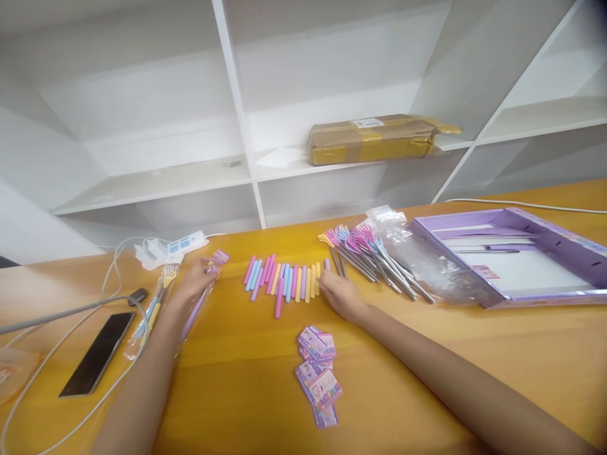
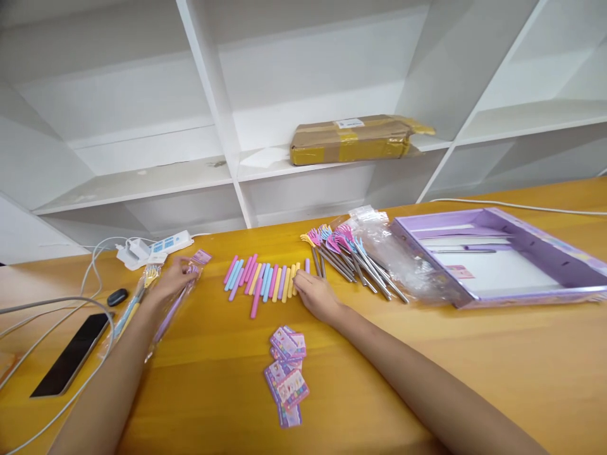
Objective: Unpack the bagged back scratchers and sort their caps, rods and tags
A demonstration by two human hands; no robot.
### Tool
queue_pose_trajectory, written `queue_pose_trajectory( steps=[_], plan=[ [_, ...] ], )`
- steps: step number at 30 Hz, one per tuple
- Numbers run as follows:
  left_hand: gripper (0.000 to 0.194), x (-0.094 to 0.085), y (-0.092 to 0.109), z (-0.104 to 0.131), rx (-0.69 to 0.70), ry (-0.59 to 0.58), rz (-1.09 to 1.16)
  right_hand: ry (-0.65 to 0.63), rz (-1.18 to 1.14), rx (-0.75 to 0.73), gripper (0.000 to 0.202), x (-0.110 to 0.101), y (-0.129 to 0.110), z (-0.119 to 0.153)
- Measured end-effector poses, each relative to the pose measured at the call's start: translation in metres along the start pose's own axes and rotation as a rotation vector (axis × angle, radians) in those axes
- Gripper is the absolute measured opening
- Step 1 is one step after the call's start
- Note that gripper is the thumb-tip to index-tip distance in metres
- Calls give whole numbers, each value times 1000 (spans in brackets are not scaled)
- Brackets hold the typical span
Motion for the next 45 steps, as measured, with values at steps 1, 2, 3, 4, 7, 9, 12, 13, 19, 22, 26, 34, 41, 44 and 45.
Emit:
queue_pose_trajectory(
  steps=[1, 2, 3, 4, 7, 9, 12, 13, 19, 22, 26, 34, 41, 44, 45],
  plan=[
    [37, 3, 9, 2, 38, -54, 32, -5, -17, 28, 26, -1, -1, 0],
    [34, 7, 20, 6, 79, -117, 70, -21, -44, 61, 24, -2, -2, -1],
    [32, 12, 33, 12, 115, -183, 117, -43, -76, 92, 21, -2, -4, -1],
    [32, 19, 46, 20, 150, -259, 174, -63, -109, 112, 18, -3, -5, -1],
    [45, 48, 87, 55, 165, -600, 564, -47, -166, 50, 18, -6, -12, 0],
    [54, 69, 108, 80, 86, -659, 718, -13, -178, -21, 22, -7, -16, 1],
    [67, 97, 124, 110, 67, -747, 844, -8, -198, -90, 24, -6, -22, 5],
    [72, 104, 125, 116, 70, -773, 864, -10, -205, -112, 25, -6, -24, 6],
    [86, 120, 114, 127, 84, -881, 952, -58, -153, -225, 26, -3, -35, 11],
    [93, 120, 111, 129, 71, -937, 956, -33, -116, -226, 26, -2, -35, 11],
    [97, 121, 111, 130, 56, -980, 957, -15, -128, -250, 24, -3, -36, 9],
    [90, 122, 109, 130, 50, -1010, 946, 10, -157, -308, 25, -10, -47, 8],
    [87, 123, 110, 132, 53, -1021, 927, 1, -81, -342, 21, -13, -48, 7],
    [87, 123, 109, 131, 51, -1011, 903, -17, -17, -414, 17, -13, -50, 8],
    [87, 123, 108, 131, 53, -1009, 897, -29, 4, -431, 16, -13, -51, 8]
  ],
)
Point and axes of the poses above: each hand's wrist, its own z-axis away from the middle knuckle, its own x-axis out of the palm, y = z × x, the point moved 2 cm from there along -z, towards the middle knuckle, and after that the axes turned 2 degrees about -z, right-handed, at the moved point
